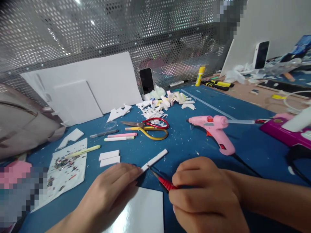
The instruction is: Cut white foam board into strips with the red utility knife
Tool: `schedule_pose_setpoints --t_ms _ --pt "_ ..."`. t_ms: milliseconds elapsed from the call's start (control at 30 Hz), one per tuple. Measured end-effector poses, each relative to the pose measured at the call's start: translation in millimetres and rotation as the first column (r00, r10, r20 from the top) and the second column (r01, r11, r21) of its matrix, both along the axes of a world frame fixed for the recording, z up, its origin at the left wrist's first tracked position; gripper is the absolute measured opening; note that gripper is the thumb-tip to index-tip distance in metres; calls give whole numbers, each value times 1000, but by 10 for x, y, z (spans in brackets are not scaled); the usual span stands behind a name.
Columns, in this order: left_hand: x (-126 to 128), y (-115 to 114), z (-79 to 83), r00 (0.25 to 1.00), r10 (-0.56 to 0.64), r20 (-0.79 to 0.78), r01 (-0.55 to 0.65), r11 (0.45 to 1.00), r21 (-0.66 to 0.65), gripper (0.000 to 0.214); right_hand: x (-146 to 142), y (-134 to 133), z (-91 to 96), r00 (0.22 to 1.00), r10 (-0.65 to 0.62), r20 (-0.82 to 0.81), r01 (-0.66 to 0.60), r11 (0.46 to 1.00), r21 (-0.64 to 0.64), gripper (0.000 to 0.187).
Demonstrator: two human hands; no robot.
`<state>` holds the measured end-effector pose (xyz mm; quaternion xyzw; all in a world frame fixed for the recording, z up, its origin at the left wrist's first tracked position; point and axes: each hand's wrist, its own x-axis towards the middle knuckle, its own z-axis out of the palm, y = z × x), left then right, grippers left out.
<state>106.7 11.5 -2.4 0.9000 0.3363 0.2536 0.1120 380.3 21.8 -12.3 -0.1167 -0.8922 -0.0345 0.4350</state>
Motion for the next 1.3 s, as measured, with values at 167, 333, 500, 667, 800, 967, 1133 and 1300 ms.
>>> schedule_pose_setpoints --t_ms 167,333,500,667,800,967,1133,1300 --pt "24 97 5 972 237 -12 -236 960 -149 16 -54 -69 162 997 -26 76 25 1000 13 38" --pt "-97 200 129 964 266 -2 -264 957 -120 11 -11 -41 286 989 18 147 -37 990 133 42" --pt "-398 150 238 955 292 -41 -286 952 108 16 -28 -174 403 995 -90 50 92 994 -51 28" --pt "-585 -13 293 960 278 -42 -266 947 181 18 -254 60 493 966 -33 258 21 998 52 27" --pt "-572 -118 317 970 241 23 -241 952 190 18 -518 194 533 927 -196 320 175 980 95 26" --pt "-577 -232 340 953 242 183 -256 965 54 13 -752 183 580 944 -105 314 130 990 -59 22" --pt "-588 -323 344 852 379 361 -296 918 -264 6 -907 181 597 983 36 181 43 909 -414 10" --pt "-533 -344 335 745 442 499 -225 872 -435 6 -1072 177 563 994 78 73 -26 839 -543 12"
